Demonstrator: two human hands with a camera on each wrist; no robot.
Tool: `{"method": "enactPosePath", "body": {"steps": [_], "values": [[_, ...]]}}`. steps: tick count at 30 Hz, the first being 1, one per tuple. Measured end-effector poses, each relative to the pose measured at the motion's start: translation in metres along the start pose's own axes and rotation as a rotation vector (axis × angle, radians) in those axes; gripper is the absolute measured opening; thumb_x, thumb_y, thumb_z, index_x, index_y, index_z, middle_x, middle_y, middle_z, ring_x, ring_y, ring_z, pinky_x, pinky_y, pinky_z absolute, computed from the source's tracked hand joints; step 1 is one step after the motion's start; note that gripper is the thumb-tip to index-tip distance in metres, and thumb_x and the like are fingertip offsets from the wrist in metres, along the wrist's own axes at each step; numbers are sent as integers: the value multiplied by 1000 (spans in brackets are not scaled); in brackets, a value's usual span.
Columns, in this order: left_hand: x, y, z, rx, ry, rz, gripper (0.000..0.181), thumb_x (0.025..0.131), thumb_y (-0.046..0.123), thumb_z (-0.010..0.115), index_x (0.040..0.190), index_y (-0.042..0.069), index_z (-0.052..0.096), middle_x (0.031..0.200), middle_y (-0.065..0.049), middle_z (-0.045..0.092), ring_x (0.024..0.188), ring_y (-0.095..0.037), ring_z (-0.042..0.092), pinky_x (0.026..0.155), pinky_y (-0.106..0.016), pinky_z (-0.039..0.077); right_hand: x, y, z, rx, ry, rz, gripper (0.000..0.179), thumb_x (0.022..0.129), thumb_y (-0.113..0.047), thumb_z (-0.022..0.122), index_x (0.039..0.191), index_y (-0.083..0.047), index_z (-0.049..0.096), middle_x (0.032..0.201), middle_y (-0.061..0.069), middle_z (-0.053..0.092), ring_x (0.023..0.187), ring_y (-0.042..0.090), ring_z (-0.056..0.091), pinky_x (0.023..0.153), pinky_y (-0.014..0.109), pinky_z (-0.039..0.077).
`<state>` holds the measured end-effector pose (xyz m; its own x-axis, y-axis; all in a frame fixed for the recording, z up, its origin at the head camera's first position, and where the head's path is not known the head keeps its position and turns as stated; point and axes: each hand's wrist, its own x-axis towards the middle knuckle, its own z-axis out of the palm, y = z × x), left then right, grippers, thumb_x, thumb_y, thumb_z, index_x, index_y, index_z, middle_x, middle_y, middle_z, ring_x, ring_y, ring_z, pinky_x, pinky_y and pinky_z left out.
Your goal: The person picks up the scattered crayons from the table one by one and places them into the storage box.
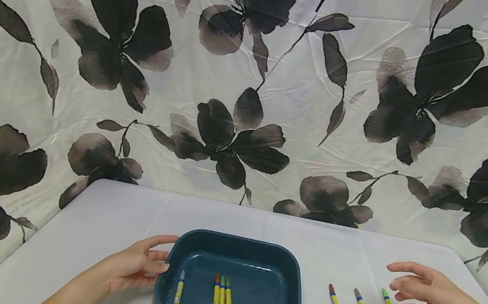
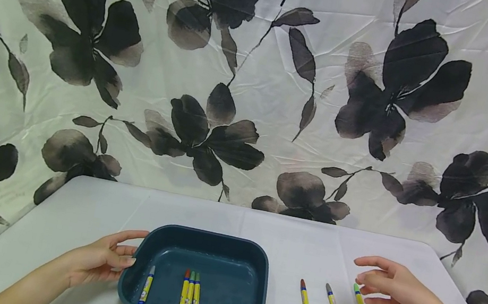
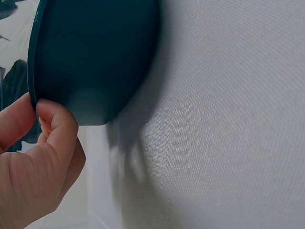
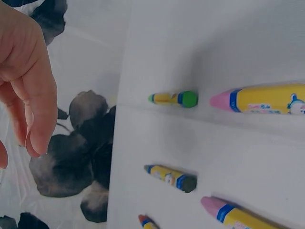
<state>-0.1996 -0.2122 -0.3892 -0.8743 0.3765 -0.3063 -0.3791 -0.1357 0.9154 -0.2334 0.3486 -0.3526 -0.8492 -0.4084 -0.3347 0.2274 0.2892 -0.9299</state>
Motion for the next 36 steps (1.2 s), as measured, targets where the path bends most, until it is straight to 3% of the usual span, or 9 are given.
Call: {"method": "enactPosePath", "body": {"steps": [8, 16, 21, 29, 36], "values": [[-1, 1, 1, 13, 7, 1, 74, 85, -9, 57, 147, 4, 18, 102, -9, 53, 86, -16, 57, 72, -26, 50, 3, 15, -5, 12, 14, 29, 20, 93, -14, 53, 105, -28, 60, 98, 0, 61, 88, 18, 59, 76, 33, 52], [0, 1, 1, 14, 7, -3, 74, 86, -9, 56, 147, 5, 18, 101, -8, 53, 85, -16, 57, 71, -26, 49, 7, 30, -9, -24, 104, 112, 27, 91, -15, 57, 116, -6, 56, 94, 1, 63, 83, 17, 60, 73, 33, 52], [0, 1, 1, 15, 13, -5, 74, 86, -10, 56, 147, 5, 18, 101, -8, 53, 84, -15, 57, 71, -25, 49, 11, 38, -7, -114, 208, 164, 45, 86, -13, 60, 122, 11, 45, 91, 2, 62, 81, 17, 57, 71, 32, 52], [-1, 1, 2, 12, 16, -8, 73, 86, -10, 56, 147, 5, 18, 101, -8, 53, 85, -16, 56, 71, -26, 49, 23, 48, 6, -300, 381, 234, 52, 81, -14, 69, 120, 11, 45, 80, 3, 54, 65, 14, 55, 58, 26, 49], [-1, 1, 2, 17, 20, -7, 73, 86, -9, 56, 147, 5, 18, 102, -8, 52, 85, -16, 56, 71, -26, 49, 32, 48, 17, -454, 416, 150, 44, 75, -9, 73, 109, 9, 52, 70, 5, 48, 54, 14, 48, 50, 24, 41]]}}
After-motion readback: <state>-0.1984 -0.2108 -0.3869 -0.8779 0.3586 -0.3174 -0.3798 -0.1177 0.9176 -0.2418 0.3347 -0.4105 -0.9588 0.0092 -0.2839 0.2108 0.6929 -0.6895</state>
